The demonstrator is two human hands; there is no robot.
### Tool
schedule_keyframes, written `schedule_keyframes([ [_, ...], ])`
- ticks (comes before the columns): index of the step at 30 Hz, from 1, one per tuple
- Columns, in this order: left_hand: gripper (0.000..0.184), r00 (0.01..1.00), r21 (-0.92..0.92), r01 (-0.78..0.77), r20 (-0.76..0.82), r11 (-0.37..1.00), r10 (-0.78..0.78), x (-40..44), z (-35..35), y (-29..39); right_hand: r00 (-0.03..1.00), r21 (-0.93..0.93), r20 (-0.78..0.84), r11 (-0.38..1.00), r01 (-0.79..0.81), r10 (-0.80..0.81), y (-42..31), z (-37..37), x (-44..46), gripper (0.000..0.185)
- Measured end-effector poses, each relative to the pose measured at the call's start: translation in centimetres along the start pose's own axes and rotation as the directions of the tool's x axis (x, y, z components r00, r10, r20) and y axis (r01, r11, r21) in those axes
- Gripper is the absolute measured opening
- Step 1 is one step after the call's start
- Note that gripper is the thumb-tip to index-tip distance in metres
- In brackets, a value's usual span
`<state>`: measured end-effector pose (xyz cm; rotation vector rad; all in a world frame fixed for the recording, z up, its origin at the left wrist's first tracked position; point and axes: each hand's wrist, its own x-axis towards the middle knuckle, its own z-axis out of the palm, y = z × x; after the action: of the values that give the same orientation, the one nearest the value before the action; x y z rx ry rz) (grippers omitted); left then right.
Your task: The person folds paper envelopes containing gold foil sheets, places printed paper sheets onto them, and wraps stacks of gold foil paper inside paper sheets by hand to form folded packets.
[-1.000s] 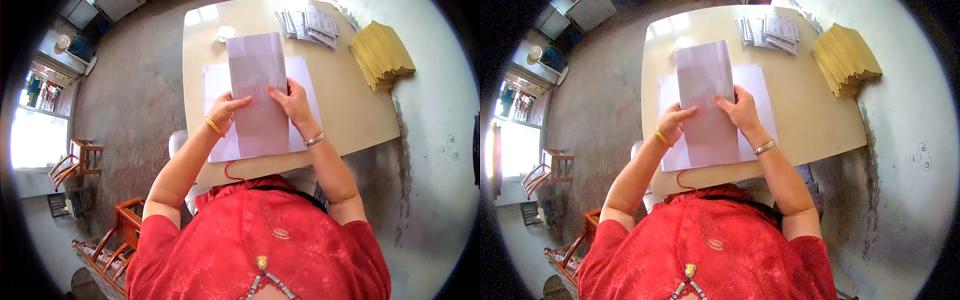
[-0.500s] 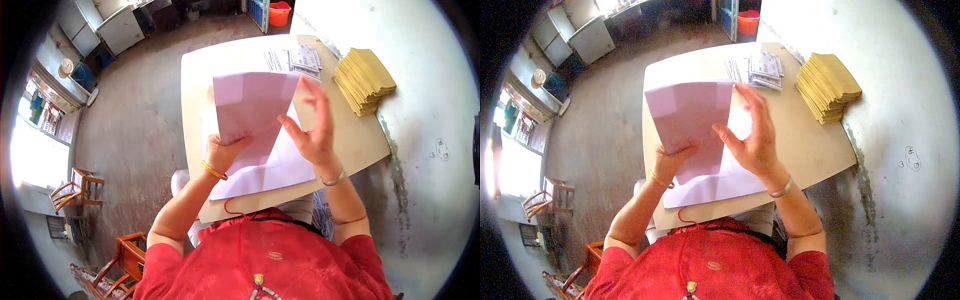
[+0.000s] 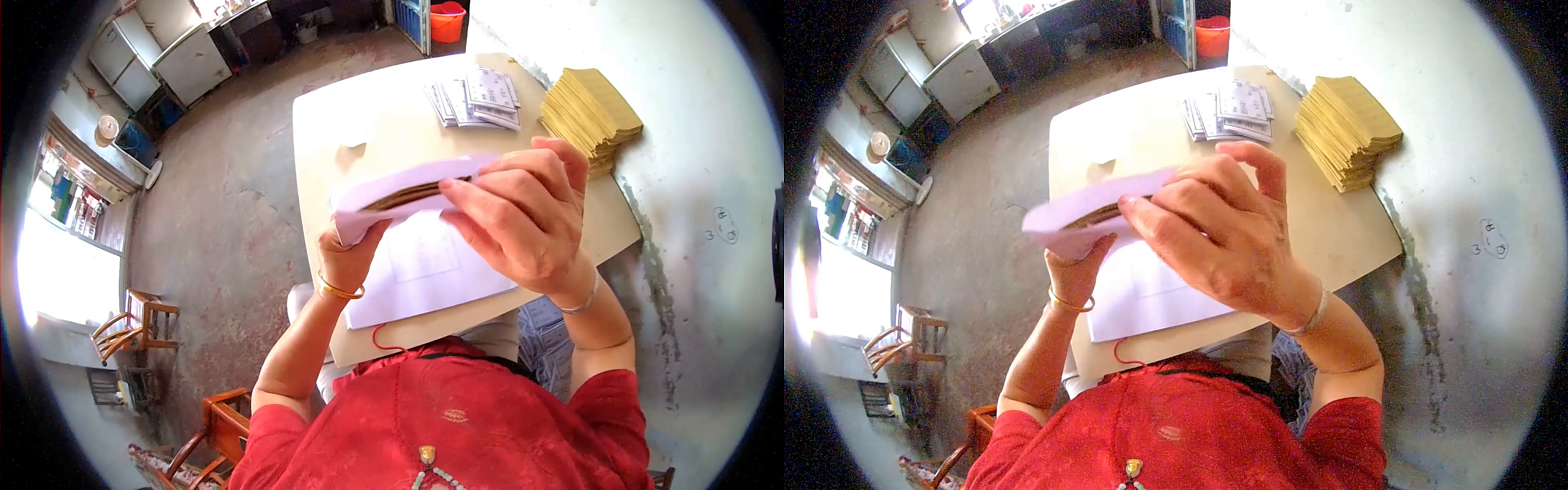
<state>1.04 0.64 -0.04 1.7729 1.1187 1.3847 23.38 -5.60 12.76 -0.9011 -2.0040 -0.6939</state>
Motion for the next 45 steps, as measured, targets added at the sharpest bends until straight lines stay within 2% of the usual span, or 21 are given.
schedule_keyframes([
  [2,0.015,0.978,0.082,-0.211,0.009,0.974,0.21,0.4,-0.4,-0.9,0.99,0.025,0.141,1.0,-0.004,0.001,-0.9,-1.5,0.7,0.017],
  [4,0.025,0.937,0.164,-0.351,0.06,0.922,0.346,0.7,-1.0,-0.9,0.98,0.029,0.191,0.999,0.044,-0.048,-1.2,-1.8,0.7,0.034],
  [5,0.025,0.901,0.217,-0.433,0.121,0.875,0.416,1.0,-1.5,-1.1,0.977,0.028,0.205,0.998,0.05,-0.054,-1.4,-1.8,0.8,0.036],
  [8,0.025,0.898,0.097,-0.433,0.136,0.896,0.419,1.1,-1.7,-0.5,0.969,0.027,0.235,0.997,0.067,-0.071,-2.1,-1.8,0.9,0.04],
  [11,0.026,0.891,0.086,-0.448,0.119,0.89,0.437,0.8,-1.6,-0.4,0.974,0.034,0.213,0.997,0.075,-0.08,-2.4,-1.3,0.6,0.022],
  [14,0.025,0.894,0.107,-0.442,0.132,0.891,0.428,0.6,-1.6,-1.1,0.976,0.026,0.195,0.995,0.096,-0.099,-2.6,-0.9,0.2,0.019],
  [16,0.023,0.973,-0.069,-0.227,0.037,0.971,0.23,-0.2,-1.0,-0.1,0.976,0.018,0.196,0.995,0.095,-0.097,-2.8,-0.7,0.1,0.023],
  [18,0.021,0.979,-0.053,-0.202,0.017,0.978,0.203,-0.3,-1.0,0.5,0.976,0.013,0.202,0.997,0.08,-0.081,-3.0,-0.7,0.1,0.028],
  [19,0.02,0.958,0.057,-0.284,0.04,0.957,0.283,0.1,-1.2,0.5,0.976,0.011,0.204,0.997,0.075,-0.075,-3.1,-0.6,0.1,0.03],
  [21,0.017,0.933,0.149,-0.359,0.062,0.921,0.354,0.3,-1.3,0.2,0.976,0.011,0.204,0.997,0.076,-0.076,-3.0,-0.4,0.0,0.03],
  [29,0.016,0.952,0.148,-0.305,0.038,0.941,0.303,-0.3,-0.8,-1.2,0.976,0.023,0.171,0.991,0.134,-0.136,-2.2,0.8,-0.8,0.029],
  [35,0.018,0.96,0.041,-0.28,-0.004,0.959,0.281,-0.8,-0.1,-2.5,0.964,0.037,0.178,0.98,0.194,-0.198,-1.8,1.0,-0.8,0.026],
  [37,0.02,0.983,-0.04,-0.183,0.005,0.982,0.183,-1.1,-0.1,-3.7,0.963,0.07,0.17,0.977,0.202,-0.211,-1.7,1.2,-0.8,0.023],
  [39,0.021,0.988,-0.035,-0.154,0.007,0.988,0.154,-1.1,-0.1,-3.5,0.964,0.122,0.147,0.971,0.205,-0.222,-1.6,1.5,-0.7,0.021],
  [41,0.022,0.981,0.056,-0.193,0.002,0.98,0.193,-0.9,-0.2,-2.0,0.951,0.174,0.273,0.98,0.097,-0.143,-1.7,1.1,-0.7,0.026],
  [42,0.022,0.943,0.175,-0.332,0.079,0.927,0.323,-0.2,-0.7,-0.6,0.936,0.195,0.336,0.98,0.041,-0.105,-1.8,0.8,-0.6,0.03],
  [45,0.024,0.936,0.256,-0.352,0.062,0.9,0.348,-0.2,-0.7,-0.5,0.901,0.231,0.426,0.973,-0.018,-0.084,-1.4,1.0,-0.3,0.038],
])
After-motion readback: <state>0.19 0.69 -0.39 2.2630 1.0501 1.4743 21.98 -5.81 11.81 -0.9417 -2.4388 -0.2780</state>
